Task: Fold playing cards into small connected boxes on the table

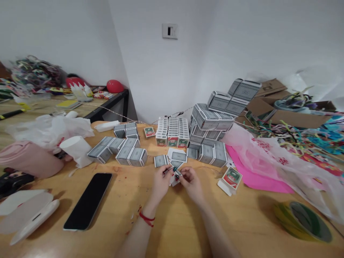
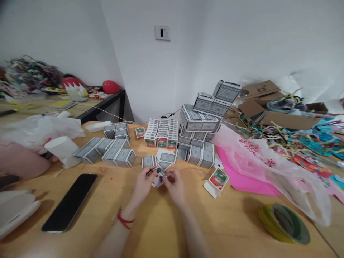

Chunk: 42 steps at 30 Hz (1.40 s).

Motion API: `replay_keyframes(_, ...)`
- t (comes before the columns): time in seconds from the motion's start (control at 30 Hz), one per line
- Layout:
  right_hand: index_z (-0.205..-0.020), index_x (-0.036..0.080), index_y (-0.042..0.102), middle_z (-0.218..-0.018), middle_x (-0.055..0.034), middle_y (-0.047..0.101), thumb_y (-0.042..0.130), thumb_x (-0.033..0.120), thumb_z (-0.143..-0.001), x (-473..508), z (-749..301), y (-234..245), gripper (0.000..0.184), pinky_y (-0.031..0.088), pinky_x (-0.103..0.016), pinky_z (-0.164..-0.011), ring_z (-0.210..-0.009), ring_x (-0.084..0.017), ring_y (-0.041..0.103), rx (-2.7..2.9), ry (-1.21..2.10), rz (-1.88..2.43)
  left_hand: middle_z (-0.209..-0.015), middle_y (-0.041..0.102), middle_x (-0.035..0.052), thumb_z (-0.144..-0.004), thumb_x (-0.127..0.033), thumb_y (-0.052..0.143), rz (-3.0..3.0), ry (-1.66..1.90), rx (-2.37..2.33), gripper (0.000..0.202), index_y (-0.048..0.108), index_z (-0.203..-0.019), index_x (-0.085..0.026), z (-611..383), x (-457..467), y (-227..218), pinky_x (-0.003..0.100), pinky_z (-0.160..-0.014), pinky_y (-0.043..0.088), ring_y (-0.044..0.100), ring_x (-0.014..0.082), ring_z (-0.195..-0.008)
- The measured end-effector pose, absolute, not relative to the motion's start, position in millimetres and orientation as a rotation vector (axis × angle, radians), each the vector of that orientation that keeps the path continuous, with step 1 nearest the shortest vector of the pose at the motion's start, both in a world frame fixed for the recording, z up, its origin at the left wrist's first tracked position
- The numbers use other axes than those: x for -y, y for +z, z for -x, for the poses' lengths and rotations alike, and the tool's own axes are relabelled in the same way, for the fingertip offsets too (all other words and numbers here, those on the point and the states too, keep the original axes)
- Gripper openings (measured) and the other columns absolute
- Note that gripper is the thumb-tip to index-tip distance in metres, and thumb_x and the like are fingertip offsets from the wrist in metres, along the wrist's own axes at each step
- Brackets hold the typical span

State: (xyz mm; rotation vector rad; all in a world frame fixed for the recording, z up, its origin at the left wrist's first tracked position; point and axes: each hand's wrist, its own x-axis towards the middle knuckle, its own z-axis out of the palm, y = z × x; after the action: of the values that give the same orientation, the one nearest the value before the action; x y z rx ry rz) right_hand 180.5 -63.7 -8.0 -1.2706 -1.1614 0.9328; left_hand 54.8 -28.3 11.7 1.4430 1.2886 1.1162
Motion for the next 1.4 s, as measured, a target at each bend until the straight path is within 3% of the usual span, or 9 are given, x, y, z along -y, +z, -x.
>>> replay_keyframes(0.13,-0.081,0.018,0.063,-0.073,-0.0049,0.066,0.054,0.037,-0.077,64.0,-186.2,-6.6,0.021,0.048,-0.028,-0.061,-0.064,-0.017,0.060,1.218,0.839,1.346,-0.082,0.068,0.0049,-0.077,-0.024,0.052,-1.529,1.142,-1.242,0.017,0.063,-0.087,-0.015,-55.3,29.6,12.8,0.026,-0.065,0.050,0.063,0.0150,-0.074)
replay_keyframes(0.3,-0.083,0.022,0.067,-0.075,-0.0055,0.067,0.048,0.027,-0.081,67.4,-193.0,-6.5,0.020,0.048,-0.032,-0.069,-0.071,-0.019,0.059,1.508,0.499,1.404,-0.081,0.065,0.0033,-0.078,-0.023,0.053,-1.876,1.095,-1.201,0.011,0.063,-0.081,-0.018,-53.7,36.0,11.6,0.027,-0.069,0.049,0.060,0.0150,-0.077)
replay_keyframes(0.7,-0.079,0.021,0.065,-0.071,-0.0054,0.065,0.044,0.022,-0.083,71.5,-195.1,-1.8,0.021,0.045,-0.033,-0.067,-0.067,-0.018,0.056,1.522,0.210,1.387,-0.087,0.062,0.0043,-0.083,-0.015,0.043,-2.120,1.157,-1.349,0.018,0.059,-0.088,-0.020,-48.0,39.6,17.7,0.030,-0.078,0.046,0.058,0.0168,-0.084)
replay_keyframes(0.97,-0.078,0.020,0.064,-0.071,-0.0043,0.065,0.048,0.033,-0.082,71.7,-190.5,-0.3,0.021,0.045,-0.027,-0.060,-0.064,-0.016,0.058,1.428,0.406,1.475,-0.089,0.061,0.0045,-0.084,-0.018,0.044,-2.107,1.101,-1.218,0.012,0.056,-0.087,-0.019,-52.3,40.3,15.5,0.030,-0.078,0.046,0.056,0.0160,-0.086)
replay_keyframes(1.23,-0.089,0.021,0.067,-0.081,-0.0050,0.070,0.048,0.030,-0.079,70.6,-185.2,-7.3,0.023,0.048,-0.027,-0.061,-0.067,-0.017,0.062,1.374,0.660,1.442,-0.088,0.060,0.0040,-0.082,-0.009,0.040,-2.065,1.161,-1.305,0.021,0.057,-0.089,-0.019,-50.4,35.7,9.0,0.030,-0.077,0.046,0.057,0.0159,-0.084)
replay_keyframes(1.4,-0.091,0.019,0.066,-0.067,-0.0020,0.066,0.049,0.028,-0.076,66.2,-182.5,-10.0,0.025,0.044,-0.025,-0.052,-0.053,-0.015,0.056,1.197,0.899,1.391,-0.097,0.061,0.0059,-0.082,-0.008,0.036,-1.912,1.186,-1.282,0.029,0.058,-0.097,-0.019,-49.6,30.8,6.0,0.032,-0.083,0.046,0.057,0.0166,-0.093)
